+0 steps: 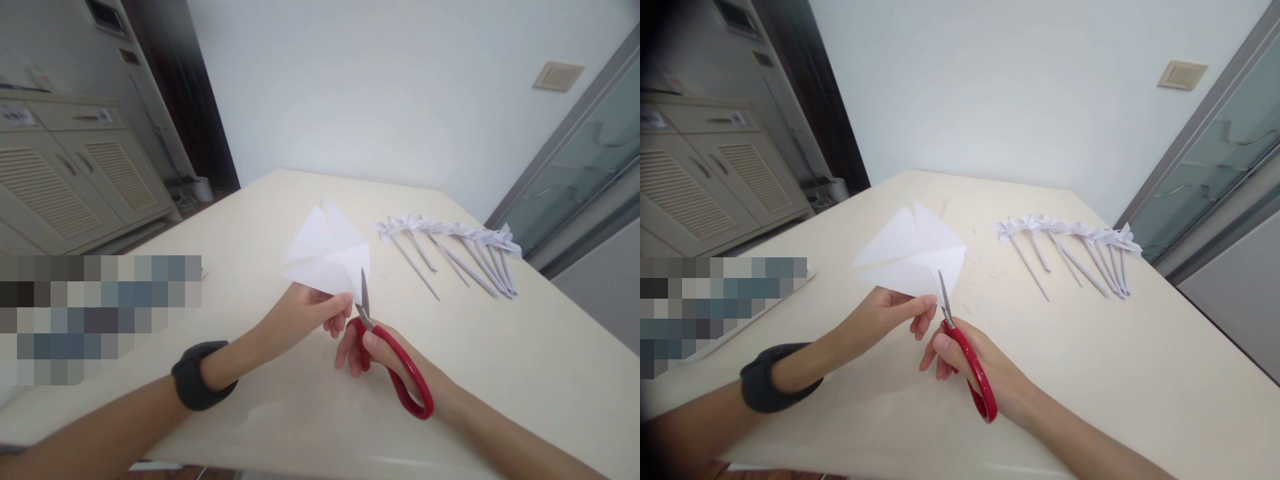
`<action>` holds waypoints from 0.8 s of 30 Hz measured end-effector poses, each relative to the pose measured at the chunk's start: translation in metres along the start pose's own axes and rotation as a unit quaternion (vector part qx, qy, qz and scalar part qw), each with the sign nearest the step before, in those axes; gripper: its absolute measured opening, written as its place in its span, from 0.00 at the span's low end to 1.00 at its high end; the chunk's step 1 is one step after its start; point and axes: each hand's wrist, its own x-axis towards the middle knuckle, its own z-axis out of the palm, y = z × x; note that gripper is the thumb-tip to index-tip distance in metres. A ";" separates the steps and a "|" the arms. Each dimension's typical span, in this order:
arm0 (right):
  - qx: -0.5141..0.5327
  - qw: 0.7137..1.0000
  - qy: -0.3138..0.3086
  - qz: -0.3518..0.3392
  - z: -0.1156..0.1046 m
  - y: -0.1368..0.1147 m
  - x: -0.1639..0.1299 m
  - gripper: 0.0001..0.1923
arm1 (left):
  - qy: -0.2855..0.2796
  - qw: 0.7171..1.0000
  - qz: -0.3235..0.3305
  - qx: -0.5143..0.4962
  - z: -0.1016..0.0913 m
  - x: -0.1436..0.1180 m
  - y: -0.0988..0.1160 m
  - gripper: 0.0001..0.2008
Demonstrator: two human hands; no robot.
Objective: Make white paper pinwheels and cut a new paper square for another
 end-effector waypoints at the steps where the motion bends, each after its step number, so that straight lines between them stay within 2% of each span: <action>1: -0.003 1.000 0.001 0.000 0.000 0.001 0.000 0.26 | 0.000 1.000 0.001 0.001 0.000 0.000 -0.001 0.13; 24: -0.032 0.999 0.007 -0.001 0.000 0.005 0.001 0.33 | -0.009 1.000 0.011 0.002 0.000 0.000 -0.002 0.13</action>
